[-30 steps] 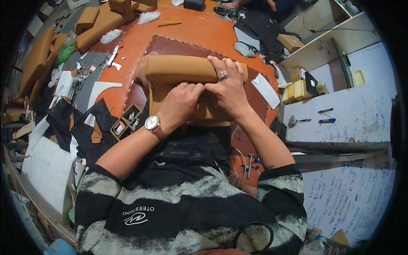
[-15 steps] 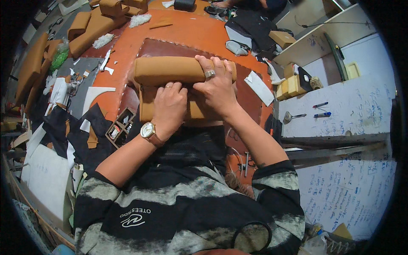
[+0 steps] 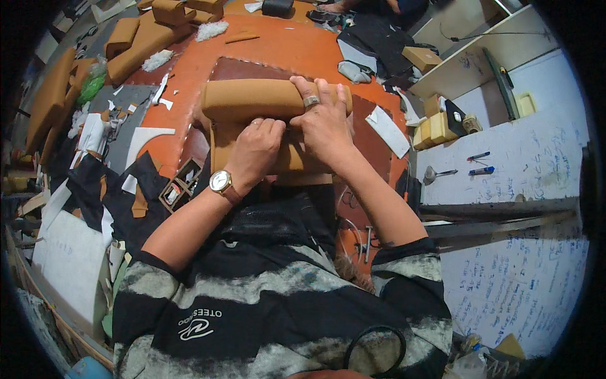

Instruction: The person wraps a tan fabric cover over a cylindrical foam cushion, smooths and aligns the edges, and secures the fabric using a staple gun. They repeatedly adjust the fabric and apply staples along the seam to hold the cover in place.

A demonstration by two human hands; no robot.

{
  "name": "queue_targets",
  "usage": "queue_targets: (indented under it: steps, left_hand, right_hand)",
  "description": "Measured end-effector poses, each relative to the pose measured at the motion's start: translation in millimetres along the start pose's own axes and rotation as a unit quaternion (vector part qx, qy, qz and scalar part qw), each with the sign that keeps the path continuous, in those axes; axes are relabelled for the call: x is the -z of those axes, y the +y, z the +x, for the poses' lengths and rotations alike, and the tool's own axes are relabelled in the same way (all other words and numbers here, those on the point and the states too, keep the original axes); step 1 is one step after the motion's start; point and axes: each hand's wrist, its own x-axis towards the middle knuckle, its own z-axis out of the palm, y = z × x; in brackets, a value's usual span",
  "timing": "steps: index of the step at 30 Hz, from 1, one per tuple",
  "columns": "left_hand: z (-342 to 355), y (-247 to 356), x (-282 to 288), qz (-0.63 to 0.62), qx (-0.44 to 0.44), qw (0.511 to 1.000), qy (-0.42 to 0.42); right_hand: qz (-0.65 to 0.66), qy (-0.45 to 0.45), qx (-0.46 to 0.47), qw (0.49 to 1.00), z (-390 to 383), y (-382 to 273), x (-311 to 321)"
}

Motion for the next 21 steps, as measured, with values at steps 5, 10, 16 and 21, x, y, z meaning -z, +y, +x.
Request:
queue_targets:
  steps: [5,10,16,21]
  left_hand:
    - [-5.1,-3.6,-4.2,-0.006,0.02,1.0,0.012]
    - [-3.1,2.1,-9.8,0.018,0.05,0.998,0.024]
    - [-1.5,7.1,-11.3,0.007,0.081,0.996,0.024]
    - [-0.7,1.3,13.5,-0.097,-0.029,0.992,0.071]
  right_hand:
    - [0.054,-0.017,-0.028,0.998,-0.6,-6.4,7.0]
    - [0.056,0.03,-0.035,0.997,-3.3,-7.8,-4.3]
    - [0.026,0.067,-0.048,0.996,-2.4,-15.1,-12.8]
    - [0.023,0.066,-0.06,0.996,-1.9,-22.6,-10.3]
